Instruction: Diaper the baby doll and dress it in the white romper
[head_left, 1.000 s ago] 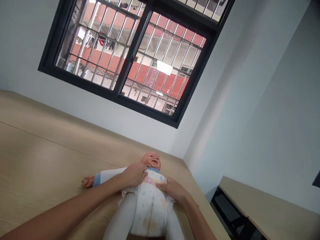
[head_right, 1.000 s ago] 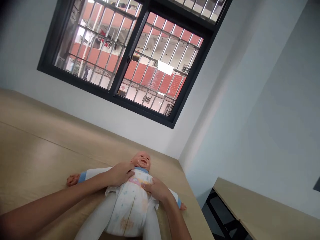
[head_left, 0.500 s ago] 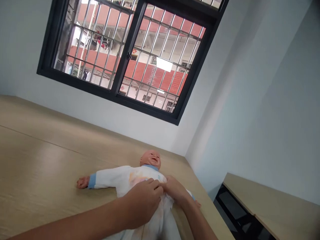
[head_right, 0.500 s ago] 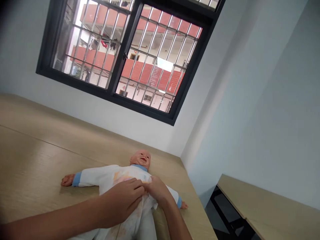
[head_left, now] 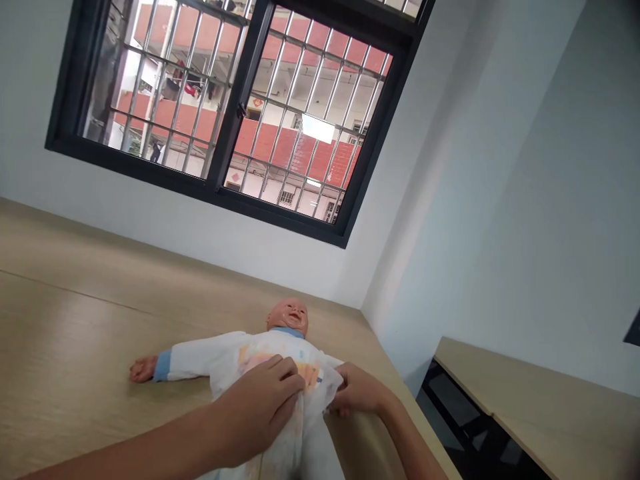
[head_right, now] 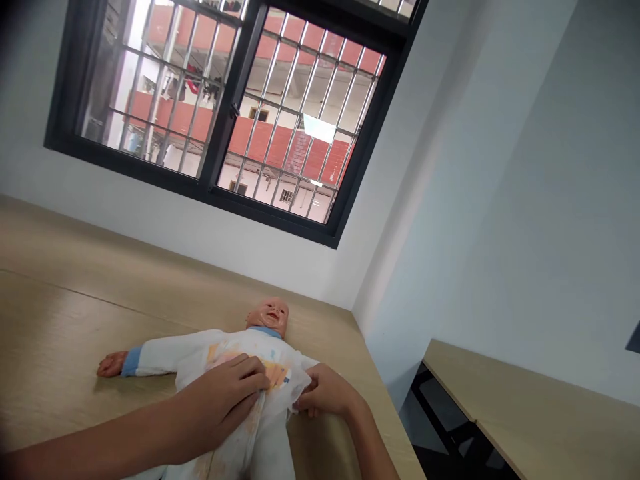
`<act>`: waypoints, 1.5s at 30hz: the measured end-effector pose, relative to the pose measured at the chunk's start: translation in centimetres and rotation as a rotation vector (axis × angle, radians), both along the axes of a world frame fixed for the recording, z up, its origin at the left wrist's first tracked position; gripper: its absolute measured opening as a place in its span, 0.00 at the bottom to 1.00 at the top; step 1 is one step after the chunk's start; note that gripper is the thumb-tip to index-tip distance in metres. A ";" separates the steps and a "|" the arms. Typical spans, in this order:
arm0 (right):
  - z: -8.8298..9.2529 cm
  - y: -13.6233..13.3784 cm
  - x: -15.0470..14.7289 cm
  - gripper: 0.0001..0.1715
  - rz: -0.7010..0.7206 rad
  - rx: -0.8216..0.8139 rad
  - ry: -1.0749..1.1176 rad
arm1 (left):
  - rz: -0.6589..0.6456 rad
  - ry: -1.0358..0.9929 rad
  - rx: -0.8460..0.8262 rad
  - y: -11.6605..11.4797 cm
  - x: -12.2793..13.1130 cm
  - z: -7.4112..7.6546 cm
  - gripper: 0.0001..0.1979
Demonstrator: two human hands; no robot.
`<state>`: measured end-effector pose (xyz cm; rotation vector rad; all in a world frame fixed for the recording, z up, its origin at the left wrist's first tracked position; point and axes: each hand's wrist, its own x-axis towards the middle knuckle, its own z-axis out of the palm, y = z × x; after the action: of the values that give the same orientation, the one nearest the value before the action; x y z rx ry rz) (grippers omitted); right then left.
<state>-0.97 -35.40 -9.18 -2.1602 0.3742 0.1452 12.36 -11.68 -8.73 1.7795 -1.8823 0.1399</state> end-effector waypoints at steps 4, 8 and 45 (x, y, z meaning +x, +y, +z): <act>-0.2 0.8 0.4 0.10 -0.015 -0.154 -0.002 | 0.006 -0.024 -0.017 0.0 0.0 -0.2 0.12; -0.8 1.1 0.0 0.07 -0.064 -0.370 -0.130 | 0.011 -0.047 0.006 0.0 0.0 -0.1 0.11; -4.1 2.6 -0.5 0.14 -0.255 0.133 -0.366 | -0.071 0.148 0.219 -5.7 3.3 1.8 0.36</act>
<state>-1.51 -32.82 -13.28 -1.9377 0.4092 -0.3554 15.62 -17.37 -6.93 1.8058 -1.9098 -0.2269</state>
